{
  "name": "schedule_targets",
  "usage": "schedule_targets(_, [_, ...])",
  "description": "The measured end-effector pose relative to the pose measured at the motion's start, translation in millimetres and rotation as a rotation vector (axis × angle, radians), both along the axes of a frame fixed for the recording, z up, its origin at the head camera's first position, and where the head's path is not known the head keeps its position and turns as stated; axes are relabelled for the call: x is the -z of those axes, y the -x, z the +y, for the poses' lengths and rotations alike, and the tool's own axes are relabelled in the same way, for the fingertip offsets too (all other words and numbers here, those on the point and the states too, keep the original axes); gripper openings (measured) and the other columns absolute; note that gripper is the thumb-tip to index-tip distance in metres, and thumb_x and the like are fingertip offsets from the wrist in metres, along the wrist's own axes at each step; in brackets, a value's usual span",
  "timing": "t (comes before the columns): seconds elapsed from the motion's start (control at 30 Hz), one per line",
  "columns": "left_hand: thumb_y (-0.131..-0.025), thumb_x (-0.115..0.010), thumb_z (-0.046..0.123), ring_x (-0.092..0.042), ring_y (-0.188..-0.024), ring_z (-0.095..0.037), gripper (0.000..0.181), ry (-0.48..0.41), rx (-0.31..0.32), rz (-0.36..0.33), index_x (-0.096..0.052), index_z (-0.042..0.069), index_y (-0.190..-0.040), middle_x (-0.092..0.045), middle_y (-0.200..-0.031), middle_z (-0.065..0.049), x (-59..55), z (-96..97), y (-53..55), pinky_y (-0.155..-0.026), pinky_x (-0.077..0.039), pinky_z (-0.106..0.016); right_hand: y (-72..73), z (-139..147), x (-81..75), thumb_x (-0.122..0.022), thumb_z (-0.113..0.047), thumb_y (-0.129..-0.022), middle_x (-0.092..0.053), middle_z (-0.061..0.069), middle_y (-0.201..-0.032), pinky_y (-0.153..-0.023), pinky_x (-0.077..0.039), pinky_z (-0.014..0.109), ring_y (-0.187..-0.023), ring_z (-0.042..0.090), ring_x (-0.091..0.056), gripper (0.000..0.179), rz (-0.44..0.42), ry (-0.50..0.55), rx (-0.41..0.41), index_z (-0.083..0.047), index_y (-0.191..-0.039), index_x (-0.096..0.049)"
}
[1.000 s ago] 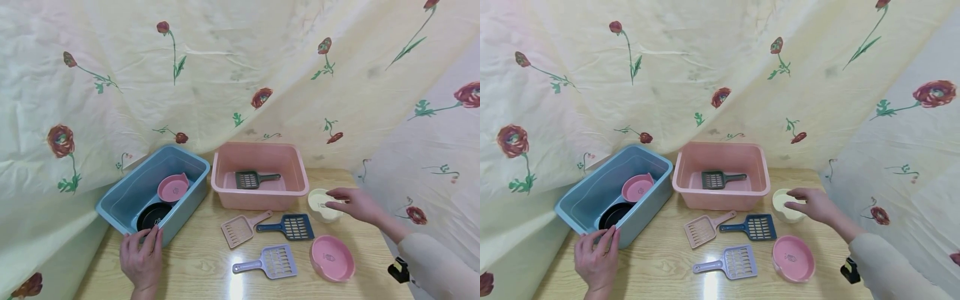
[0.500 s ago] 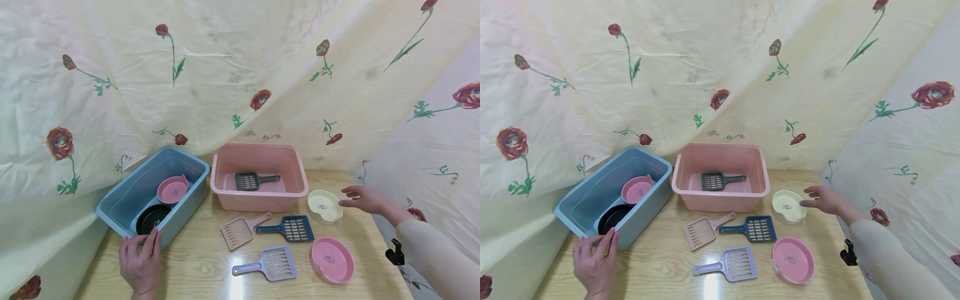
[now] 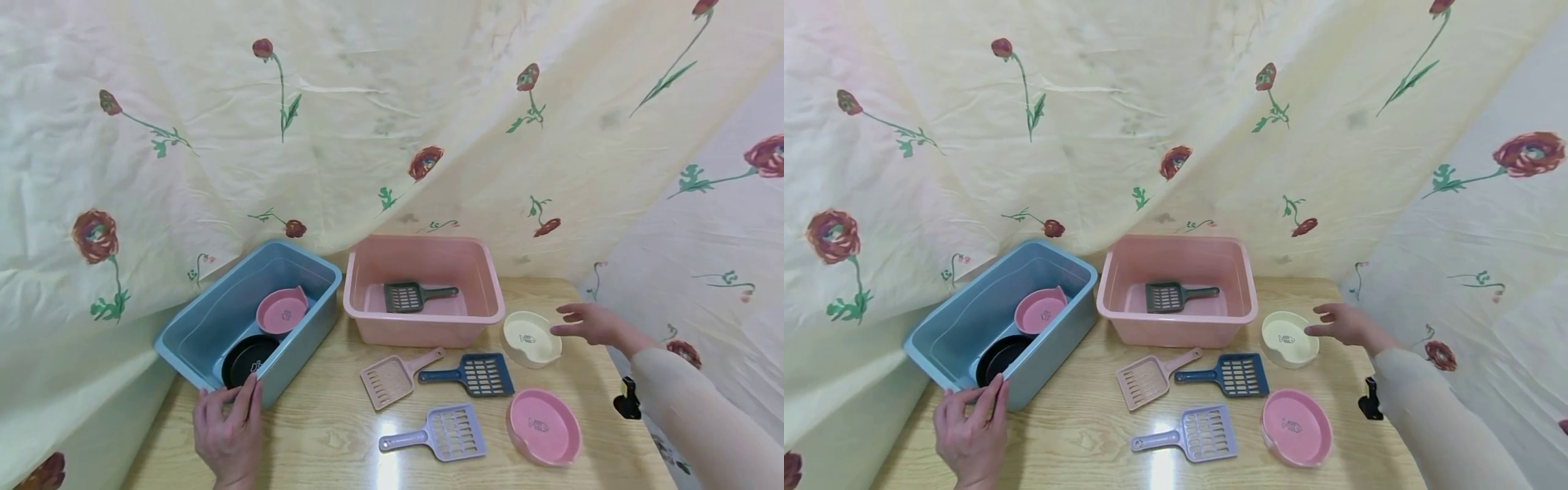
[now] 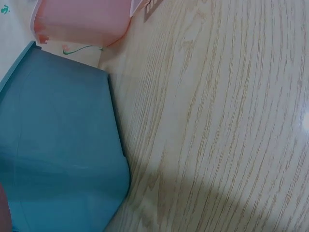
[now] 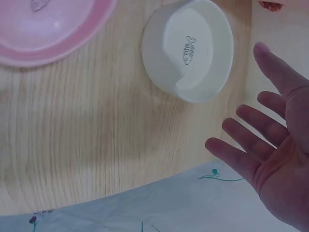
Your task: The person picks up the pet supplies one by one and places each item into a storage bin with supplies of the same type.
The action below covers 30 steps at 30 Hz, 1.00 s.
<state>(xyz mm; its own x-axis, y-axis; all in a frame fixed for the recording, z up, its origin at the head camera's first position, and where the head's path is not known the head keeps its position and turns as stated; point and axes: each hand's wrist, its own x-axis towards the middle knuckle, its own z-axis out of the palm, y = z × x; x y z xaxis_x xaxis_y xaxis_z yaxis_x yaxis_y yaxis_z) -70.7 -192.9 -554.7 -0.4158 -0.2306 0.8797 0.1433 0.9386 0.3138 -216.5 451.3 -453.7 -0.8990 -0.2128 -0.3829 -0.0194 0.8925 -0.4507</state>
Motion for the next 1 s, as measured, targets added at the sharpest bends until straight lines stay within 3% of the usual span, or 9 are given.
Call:
schedule_targets(0.3, [-0.109, -0.062, 0.042, -0.06, -0.091, -0.044, 0.04, 0.008, -0.001, -0.057, -0.084, 0.008, -0.104, -0.065, -0.092, -0.017, -2.5, -0.6, -3.6, -0.129, -0.028, -0.035, 5.8, 12, 23.0, -0.062, -0.042, -0.109, -0.027, 0.049, -0.157, -0.094, -0.06, 0.062, -0.139, 0.067, -0.04, 0.09, -0.246, 0.193, 0.179, 0.02, -0.158, -0.018])
schedule_targets(0.57, [-0.108, -0.06, 0.045, -0.06, -0.094, -0.043, 0.042, 0.013, -0.003, -0.072, -0.084, 0.01, -0.105, -0.064, -0.093, -0.016, -4.1, -0.3, -3.9, -0.128, -0.032, -0.04, -1.1, 13, 54.7, -0.058, -0.044, -0.11, -0.016, 0.05, -0.159, -0.099, -0.058, 0.06, -0.144, 0.066, -0.033, 0.093, -0.331, 0.305, 0.316, 0.018, -0.16, -0.01])
schedule_targets(0.77, [-0.108, -0.062, 0.044, -0.061, -0.092, -0.044, 0.041, 0.014, -0.011, -0.04, -0.085, 0.01, -0.104, -0.066, -0.091, -0.016, -2.5, -1.3, -1.9, -0.128, -0.032, -0.038, 1.0, 12, 70.8, -0.059, -0.041, -0.11, -0.026, 0.047, -0.158, -0.095, -0.061, 0.056, -0.14, 0.061, -0.045, 0.092, -0.299, 0.355, 0.368, 0.02, -0.158, -0.01])
schedule_targets(1.0, [-0.107, -0.064, 0.044, -0.062, -0.089, -0.043, 0.041, 0.02, -0.026, -0.024, -0.085, 0.01, -0.101, -0.066, -0.089, -0.016, -0.6, -2.3, -1.3, -0.127, -0.035, -0.04, 3.1, 12, 78.2, -0.066, -0.036, -0.107, -0.048, 0.043, -0.145, -0.092, -0.063, 0.054, -0.126, 0.051, -0.063, 0.093, -0.287, 0.447, 0.424, 0.021, -0.157, -0.012])
